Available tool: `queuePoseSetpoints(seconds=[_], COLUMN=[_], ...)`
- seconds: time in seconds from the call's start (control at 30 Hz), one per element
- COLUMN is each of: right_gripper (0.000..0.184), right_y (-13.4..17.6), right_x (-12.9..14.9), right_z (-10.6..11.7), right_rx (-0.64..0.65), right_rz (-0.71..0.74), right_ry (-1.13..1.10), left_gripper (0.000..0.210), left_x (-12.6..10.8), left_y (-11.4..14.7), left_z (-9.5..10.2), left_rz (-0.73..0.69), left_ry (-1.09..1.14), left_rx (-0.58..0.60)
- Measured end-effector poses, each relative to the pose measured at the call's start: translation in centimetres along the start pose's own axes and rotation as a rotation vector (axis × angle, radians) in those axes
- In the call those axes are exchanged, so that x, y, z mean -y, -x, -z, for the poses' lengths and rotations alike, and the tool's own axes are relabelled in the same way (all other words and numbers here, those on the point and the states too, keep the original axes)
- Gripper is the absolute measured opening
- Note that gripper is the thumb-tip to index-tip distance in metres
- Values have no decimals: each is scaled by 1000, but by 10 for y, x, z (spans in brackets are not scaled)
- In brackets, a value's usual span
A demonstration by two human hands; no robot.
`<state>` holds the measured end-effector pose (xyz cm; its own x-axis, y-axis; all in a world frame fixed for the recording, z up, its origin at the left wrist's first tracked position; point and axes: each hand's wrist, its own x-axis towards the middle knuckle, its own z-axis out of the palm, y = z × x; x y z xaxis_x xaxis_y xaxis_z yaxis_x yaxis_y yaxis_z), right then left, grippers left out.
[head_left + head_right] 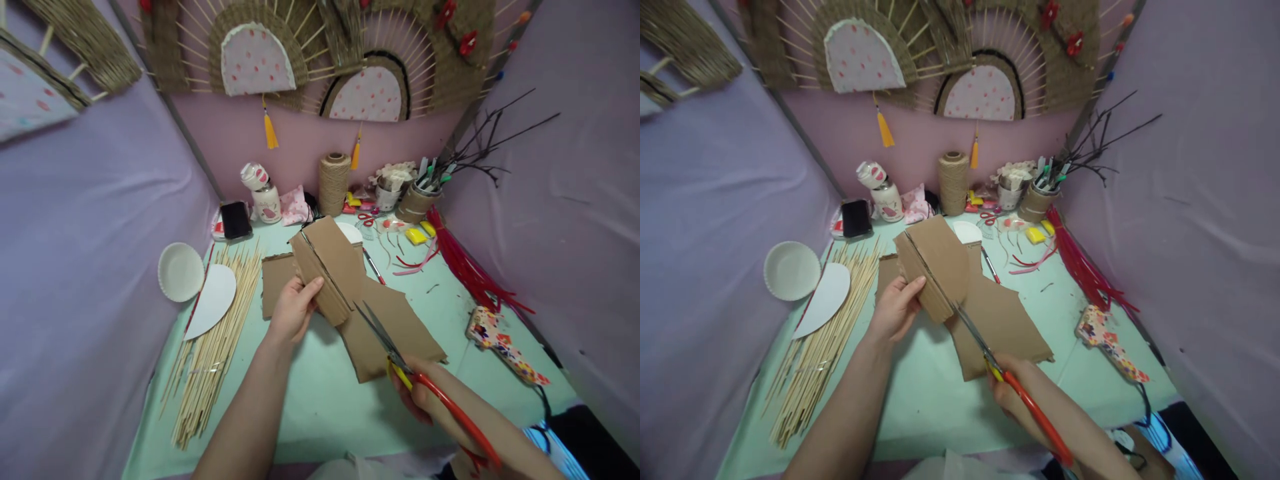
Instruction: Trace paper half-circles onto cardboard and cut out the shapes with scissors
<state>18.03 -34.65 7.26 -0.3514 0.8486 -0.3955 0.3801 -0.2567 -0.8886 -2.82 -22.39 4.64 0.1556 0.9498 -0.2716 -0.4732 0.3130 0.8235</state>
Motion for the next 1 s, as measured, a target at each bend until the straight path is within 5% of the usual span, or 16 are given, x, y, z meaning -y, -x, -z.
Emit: queuePoseSetpoints(seconds=[0.47,0.73,1.0], right_gripper=[31,13,12], right_y=[-25,-41,-37], right_x=[2,-5,-8], right_z=[-10,-17,-12], right_rx=[-95,-208,-138], right_rz=[-66,-64,-10], right_ry=[198,273,184], left_gripper=[25,26,32], left_x=[10,8,10], left_y=[6,8,6], left_z=[-4,-11,-13], left_rz=[-179,-113,-58], left_ry=[-216,-45,6], left_rx=[18,36,24])
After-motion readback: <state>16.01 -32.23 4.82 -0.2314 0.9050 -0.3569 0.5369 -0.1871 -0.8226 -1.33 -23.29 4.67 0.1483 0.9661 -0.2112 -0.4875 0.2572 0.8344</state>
